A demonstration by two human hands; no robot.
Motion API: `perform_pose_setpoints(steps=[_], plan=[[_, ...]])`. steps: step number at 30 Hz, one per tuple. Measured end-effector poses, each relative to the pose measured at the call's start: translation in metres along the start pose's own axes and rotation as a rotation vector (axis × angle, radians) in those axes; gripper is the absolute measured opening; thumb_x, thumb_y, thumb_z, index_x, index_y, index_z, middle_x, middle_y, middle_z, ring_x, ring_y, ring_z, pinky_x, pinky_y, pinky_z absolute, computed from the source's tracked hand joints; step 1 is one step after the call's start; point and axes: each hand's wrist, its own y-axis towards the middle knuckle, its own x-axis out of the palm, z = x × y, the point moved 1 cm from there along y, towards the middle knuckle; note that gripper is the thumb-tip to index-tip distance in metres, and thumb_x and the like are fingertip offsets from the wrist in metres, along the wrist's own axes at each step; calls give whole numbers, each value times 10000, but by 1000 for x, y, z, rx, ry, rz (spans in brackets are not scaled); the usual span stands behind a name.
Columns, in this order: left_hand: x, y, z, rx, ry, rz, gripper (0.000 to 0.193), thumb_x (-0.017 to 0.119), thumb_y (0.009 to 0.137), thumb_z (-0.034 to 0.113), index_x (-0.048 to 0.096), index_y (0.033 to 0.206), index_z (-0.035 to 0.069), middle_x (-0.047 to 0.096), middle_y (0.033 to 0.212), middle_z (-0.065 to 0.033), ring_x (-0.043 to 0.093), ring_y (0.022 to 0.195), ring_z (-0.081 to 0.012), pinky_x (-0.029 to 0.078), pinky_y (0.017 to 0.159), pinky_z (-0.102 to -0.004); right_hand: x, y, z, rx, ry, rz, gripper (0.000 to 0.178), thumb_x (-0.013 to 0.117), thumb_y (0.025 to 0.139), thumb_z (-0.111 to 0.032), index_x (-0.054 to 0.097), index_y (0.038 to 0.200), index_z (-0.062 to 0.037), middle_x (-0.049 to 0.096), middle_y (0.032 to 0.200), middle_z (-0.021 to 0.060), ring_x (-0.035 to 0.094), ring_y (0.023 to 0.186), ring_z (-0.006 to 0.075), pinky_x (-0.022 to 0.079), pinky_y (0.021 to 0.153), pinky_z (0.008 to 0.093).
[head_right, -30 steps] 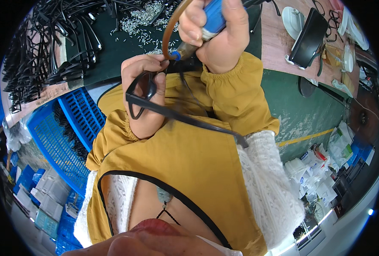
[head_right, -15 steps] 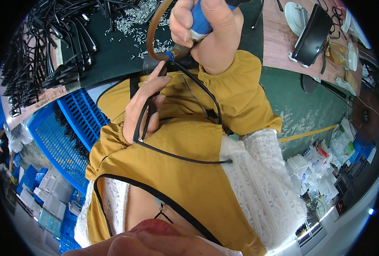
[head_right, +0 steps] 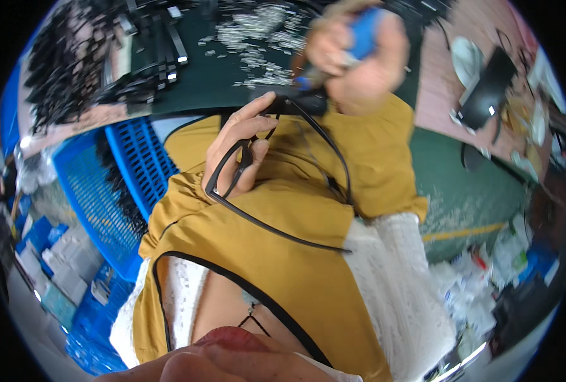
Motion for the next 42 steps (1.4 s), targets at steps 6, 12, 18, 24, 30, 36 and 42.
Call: perform_pose_setpoints(steps=[6, 12, 18, 24, 30, 36, 42], plan=[[-119, -44, 29, -185, 318, 788, 136, 528, 912, -53, 541, 1047, -34, 653, 980, -170, 667, 850, -255, 547, 819, -363, -18, -11, -65, -222, -184, 379, 409, 589, 1000, -474, 585, 1056, -68, 530, 809, 42, 482, 649, 137, 368, 546, 235], [-161, -25, 8, -642, 372, 854, 512, 529, 865, -32, 435, 1368, -17, 578, 1167, -169, 576, 1067, -240, 486, 916, -369, -45, -18, -75, -240, -251, 379, 361, 603, 986, -423, 583, 1044, -68, 485, 769, 35, 447, 625, 118, 353, 530, 242], [-167, 34, -28, -142, 661, 938, 760, 516, 771, 13, 371, 1516, -31, 410, 1504, -272, 374, 1413, -443, 188, 1233, -465, -39, -21, -63, -306, -284, 373, 326, 601, 1016, -380, 584, 1129, -75, 494, 782, 11, 446, 640, 102, 361, 528, 220], [-180, 30, -19, 104, 1110, 228, 327, 476, 1015, 268, 739, 1093, 91, 726, 1079, -93, 663, 1130, -273, 198, 1197, -580, -36, -17, -61, -261, -241, 359, 273, 592, 1032, -320, 567, 1152, -76, 475, 799, 11, 406, 652, 91, 350, 500, 210], [-146, 44, -3, 62, 1050, 687, 211, 581, 960, 248, 706, 923, 81, 683, 884, -46, 651, 904, -242, 327, 1083, -505, -31, -12, -59, -239, -270, 317, 252, 594, 1040, -290, 538, 1162, -77, 460, 800, 4, 394, 628, 83, 339, 476, 204], [-145, 26, -13, 130, 1019, 535, 215, 707, 853, 288, 714, 815, 76, 623, 731, -37, 616, 770, -251, 425, 991, -453, -26, -10, -58, -246, -273, 351, 237, 596, 1040, -290, 534, 1114, -74, 453, 804, -1, 398, 626, 74, 357, 482, 206], [-191, 74, 23, 623, 1012, 615, 263, 629, 893, 283, 621, 712, 93, 519, 616, -37, 531, 592, -253, 429, 804, -449, -24, -9, -57, -217, -303, 363, 254, 611, 1031, -308, 540, 1060, -65, 438, 782, -18, 393, 633, 62, 356, 492, 200]])
